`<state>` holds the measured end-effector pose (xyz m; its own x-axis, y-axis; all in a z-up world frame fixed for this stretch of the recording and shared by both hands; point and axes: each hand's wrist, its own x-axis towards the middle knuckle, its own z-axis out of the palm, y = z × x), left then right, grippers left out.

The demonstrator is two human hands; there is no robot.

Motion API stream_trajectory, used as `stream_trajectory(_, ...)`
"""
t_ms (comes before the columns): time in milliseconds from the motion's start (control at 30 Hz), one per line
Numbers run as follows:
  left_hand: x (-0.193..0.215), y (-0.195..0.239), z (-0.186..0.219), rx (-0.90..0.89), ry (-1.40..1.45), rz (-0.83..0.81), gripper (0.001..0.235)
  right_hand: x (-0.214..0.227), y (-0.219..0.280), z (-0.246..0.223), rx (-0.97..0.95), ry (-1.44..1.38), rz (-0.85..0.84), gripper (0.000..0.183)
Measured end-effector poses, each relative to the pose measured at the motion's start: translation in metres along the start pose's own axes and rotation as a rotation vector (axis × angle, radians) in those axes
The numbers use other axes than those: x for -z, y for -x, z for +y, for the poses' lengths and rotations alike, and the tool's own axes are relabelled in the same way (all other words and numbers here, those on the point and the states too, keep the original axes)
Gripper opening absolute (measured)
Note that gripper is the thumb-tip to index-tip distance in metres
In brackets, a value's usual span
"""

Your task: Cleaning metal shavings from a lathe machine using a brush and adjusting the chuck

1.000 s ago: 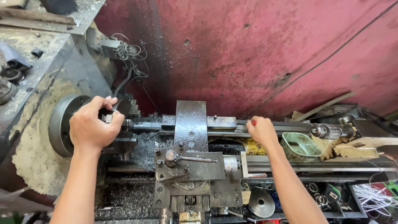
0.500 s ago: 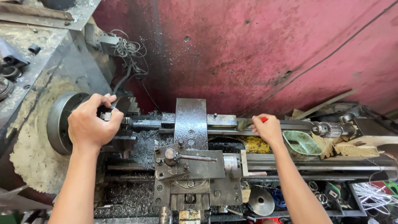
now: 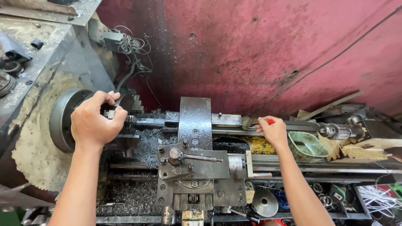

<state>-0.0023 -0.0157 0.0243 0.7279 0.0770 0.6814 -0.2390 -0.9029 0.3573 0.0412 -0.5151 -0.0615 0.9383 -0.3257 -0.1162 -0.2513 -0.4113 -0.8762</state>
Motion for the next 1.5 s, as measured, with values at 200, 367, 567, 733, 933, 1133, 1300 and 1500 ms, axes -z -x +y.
stream_trajectory(200,-0.002,-0.001,-0.002,-0.028,-0.013,0.014,0.015,0.029,-0.050,0.060,0.363,0.815,0.282,0.035)
stream_trajectory(367,0.001,0.000,-0.001,-0.022,-0.014,0.015,0.015,0.019,-0.028,0.017,0.139,0.224,0.034,0.031)
stream_trajectory(567,0.000,0.001,-0.002,-0.024,-0.012,-0.002,0.016,0.020,-0.030,0.039,-0.063,-0.084,-0.029,0.021)
stream_trajectory(733,0.000,0.000,0.000,-0.018,-0.014,0.003,0.015,0.043,-0.044,0.053,0.112,0.658,0.196,0.038)
stream_trajectory(933,0.001,-0.002,0.002,0.000,-0.013,0.011,0.015,0.037,-0.005,0.015,0.037,0.293,-0.027,0.027)
stream_trajectory(1133,-0.012,-0.001,-0.016,-0.061,0.078,0.104,0.018,0.032,-0.040,0.031,0.204,0.686,0.135,0.031)
stream_trajectory(1300,-0.011,-0.002,-0.016,-0.085,0.066,0.110,0.019,-0.024,0.008,-0.077,0.667,0.444,-0.078,0.024)
stream_trajectory(1500,-0.007,-0.006,-0.011,-0.091,0.096,0.125,0.019,-0.110,0.014,-0.154,0.479,-0.020,-0.465,0.027)
